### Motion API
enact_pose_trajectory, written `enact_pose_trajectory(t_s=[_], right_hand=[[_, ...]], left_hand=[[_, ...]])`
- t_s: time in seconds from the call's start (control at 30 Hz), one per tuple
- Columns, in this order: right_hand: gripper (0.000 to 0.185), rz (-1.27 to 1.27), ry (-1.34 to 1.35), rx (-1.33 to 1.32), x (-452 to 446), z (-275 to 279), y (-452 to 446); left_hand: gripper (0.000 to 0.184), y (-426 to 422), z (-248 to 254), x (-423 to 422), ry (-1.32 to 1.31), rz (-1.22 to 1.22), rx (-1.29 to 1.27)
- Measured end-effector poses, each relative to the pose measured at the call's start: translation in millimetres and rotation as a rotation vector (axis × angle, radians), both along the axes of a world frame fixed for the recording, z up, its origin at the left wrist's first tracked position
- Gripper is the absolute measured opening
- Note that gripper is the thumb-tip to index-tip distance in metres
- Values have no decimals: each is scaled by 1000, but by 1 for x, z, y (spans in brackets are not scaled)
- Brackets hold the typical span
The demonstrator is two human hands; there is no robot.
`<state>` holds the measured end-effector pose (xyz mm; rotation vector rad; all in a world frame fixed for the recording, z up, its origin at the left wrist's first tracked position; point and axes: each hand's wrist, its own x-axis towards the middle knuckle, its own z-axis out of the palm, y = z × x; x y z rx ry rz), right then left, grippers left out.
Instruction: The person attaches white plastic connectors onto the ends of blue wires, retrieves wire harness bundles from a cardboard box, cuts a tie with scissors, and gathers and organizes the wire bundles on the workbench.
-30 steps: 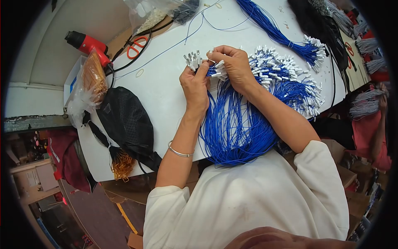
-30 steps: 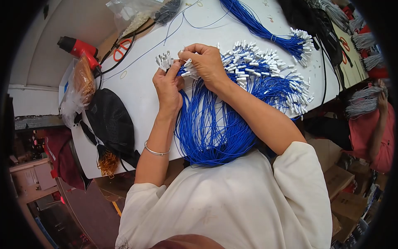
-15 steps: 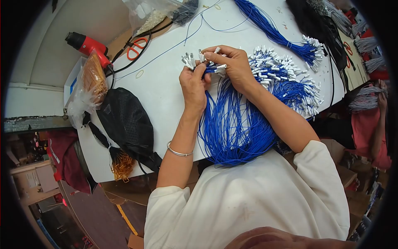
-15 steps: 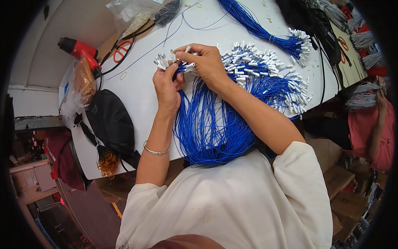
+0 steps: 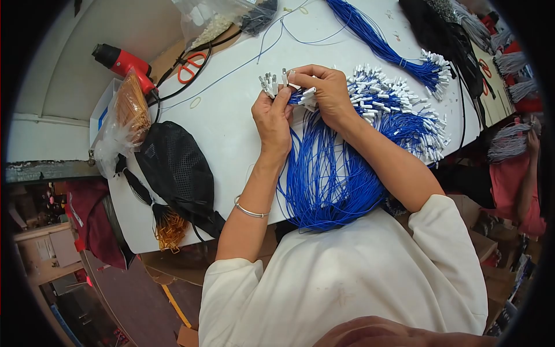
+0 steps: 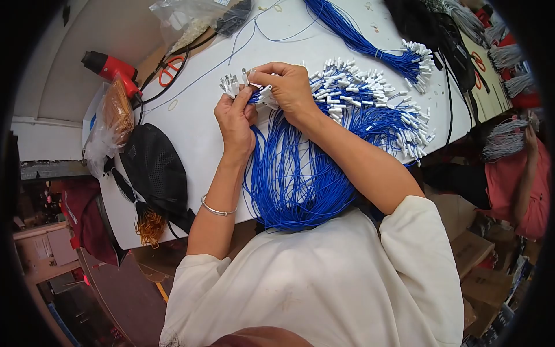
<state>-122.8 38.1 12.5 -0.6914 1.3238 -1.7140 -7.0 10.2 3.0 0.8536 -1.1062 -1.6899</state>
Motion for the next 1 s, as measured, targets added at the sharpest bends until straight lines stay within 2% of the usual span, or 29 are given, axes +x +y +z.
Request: enact_pose_trajectory(t_s=[0.17,0.7,0.83,1.0], right_hand=[[10,98,48,-68,-3,2,1],[10,156,94,-29,-3,-1,-1],[10,69,36,-34,-1,4,2],[9,117,-65,-30,-3,6,3]], left_hand=[[8,-3,-3,3,72,-1,28],[11,-3,-3,2,7,-42,-17],[13,-3,0,1,-9,-63,-39],[14,-5,-9,3,11,-53,-45]])
